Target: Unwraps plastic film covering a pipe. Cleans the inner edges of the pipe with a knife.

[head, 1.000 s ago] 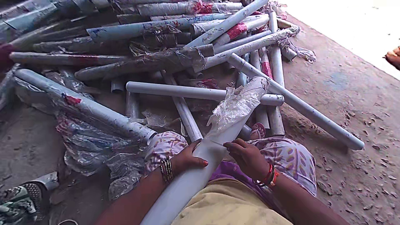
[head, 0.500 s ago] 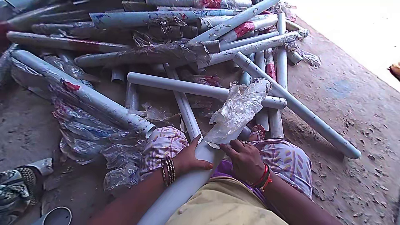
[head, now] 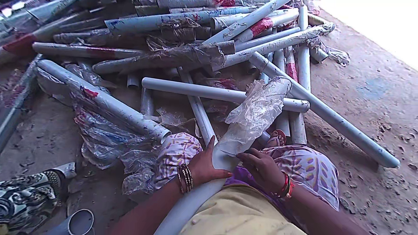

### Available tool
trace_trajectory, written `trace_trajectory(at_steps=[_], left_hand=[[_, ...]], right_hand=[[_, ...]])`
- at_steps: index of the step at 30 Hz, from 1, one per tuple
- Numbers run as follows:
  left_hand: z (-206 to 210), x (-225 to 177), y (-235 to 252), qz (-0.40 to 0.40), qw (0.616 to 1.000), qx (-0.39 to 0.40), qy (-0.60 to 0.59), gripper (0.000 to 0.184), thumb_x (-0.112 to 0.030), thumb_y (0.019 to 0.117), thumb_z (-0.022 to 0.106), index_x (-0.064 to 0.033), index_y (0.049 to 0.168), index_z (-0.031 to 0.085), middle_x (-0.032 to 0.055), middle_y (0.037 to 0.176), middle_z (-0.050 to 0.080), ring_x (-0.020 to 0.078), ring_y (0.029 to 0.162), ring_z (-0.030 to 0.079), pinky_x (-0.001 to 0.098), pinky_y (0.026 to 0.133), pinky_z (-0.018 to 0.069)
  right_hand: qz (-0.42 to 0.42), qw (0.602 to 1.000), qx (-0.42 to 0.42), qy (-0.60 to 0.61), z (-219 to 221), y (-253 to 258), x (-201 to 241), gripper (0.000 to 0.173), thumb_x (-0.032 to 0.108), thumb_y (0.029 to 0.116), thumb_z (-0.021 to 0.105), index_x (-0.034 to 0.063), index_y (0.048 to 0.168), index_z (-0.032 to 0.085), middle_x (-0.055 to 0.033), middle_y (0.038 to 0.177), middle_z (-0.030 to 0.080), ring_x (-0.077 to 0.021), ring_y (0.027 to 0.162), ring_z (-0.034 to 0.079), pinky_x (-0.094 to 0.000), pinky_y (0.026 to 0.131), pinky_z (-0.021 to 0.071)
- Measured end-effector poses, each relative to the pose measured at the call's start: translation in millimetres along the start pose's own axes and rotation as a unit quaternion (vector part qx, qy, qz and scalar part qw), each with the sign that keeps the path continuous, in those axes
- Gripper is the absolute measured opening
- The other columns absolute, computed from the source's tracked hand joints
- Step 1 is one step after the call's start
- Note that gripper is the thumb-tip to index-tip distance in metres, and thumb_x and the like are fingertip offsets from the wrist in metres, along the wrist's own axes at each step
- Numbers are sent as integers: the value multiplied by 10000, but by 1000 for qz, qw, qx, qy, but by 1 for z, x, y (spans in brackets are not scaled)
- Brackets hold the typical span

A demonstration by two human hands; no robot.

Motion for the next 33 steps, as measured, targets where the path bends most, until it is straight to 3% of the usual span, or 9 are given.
trace_trajectory(at_steps=[6,13,18,21,23,26,28,30,33], left_hand=[[1,-2,-2,0,1000,2,0,1392,-542,757,871,-37,1637,-81,302,1518,457,435,1298,572,574,1092,443],[4,-10,-3,-48,997,-5,61,1364,-584,805,820,-54,1632,-127,315,1346,591,458,1191,629,582,1041,470],[6,5,9,-24,1000,5,14,1345,-559,818,822,-31,1630,-112,334,1433,521,456,1287,577,584,1094,436],[2,27,19,57,982,87,-155,1297,-244,825,845,0,1608,-161,313,1639,226,350,1491,365,443,1212,326],[6,43,24,62,958,132,-248,1235,-241,781,824,-13,1625,-49,261,1524,423,260,1312,556,392,1075,488],[16,45,26,68,920,168,-347,857,-247,718,813,-46,1424,370,33,1087,685,88,910,715,282,810,616],[17,39,23,60,919,159,-356,742,-180,730,797,-16,1358,438,34,1028,691,89,865,709,282,793,610],[15,32,16,53,936,121,-325,778,-118,743,806,10,1407,422,93,1129,661,114,952,685,297,853,587],[13,22,4,27,982,53,-181,1175,-256,698,917,2,1602,213,246,1458,521,287,1313,561,427,1106,461]], right_hand=[[-64,979,-43,-186,1,-8,11,335,156,974,477,154,1133,771,-148,884,709,-267,649,680,-388,503,519],[-37,958,-45,-281,12,-2,8,351,74,859,550,143,1097,797,-158,842,713,-324,641,688,-431,502,517],[141,987,60,-52,9,10,-5,295,88,980,546,48,1189,751,-176,935,734,-332,773,723,-508,656,567],[279,930,98,219,7,15,-21,322,123,1043,467,-43,1266,629,-17,880,655,-25,657,575,-203,628,503],[295,905,59,300,8,11,-21,306,130,1041,475,-53,1252,601,41,841,635,33,626,557,-154,603,495],[169,961,-2,217,5,7,-11,303,113,1023,501,-71,1195,670,-41,919,690,7,726,598,-167,694,521],[67,993,-5,101,6,2,-1,289,156,1026,520,11,1162,730,-122,941,719,-134,775,667,-292,710,558],[-5,1000,-3,-17,8,-4,14,292,204,1023,500,101,1123,755,-123,903,722,-220,723,705,-365,590,567],[-68,982,-28,-174,8,-11,28,328,201,999,466,158,1117,769,-121,846,702,-240,596,654,-362,456,484]])
Point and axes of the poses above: each hand's wrist, its own y-axis towards the middle knuckle, its own z-axis out of the palm, x = y × z, the point moved 4 cm from there along y, towards the middle knuckle
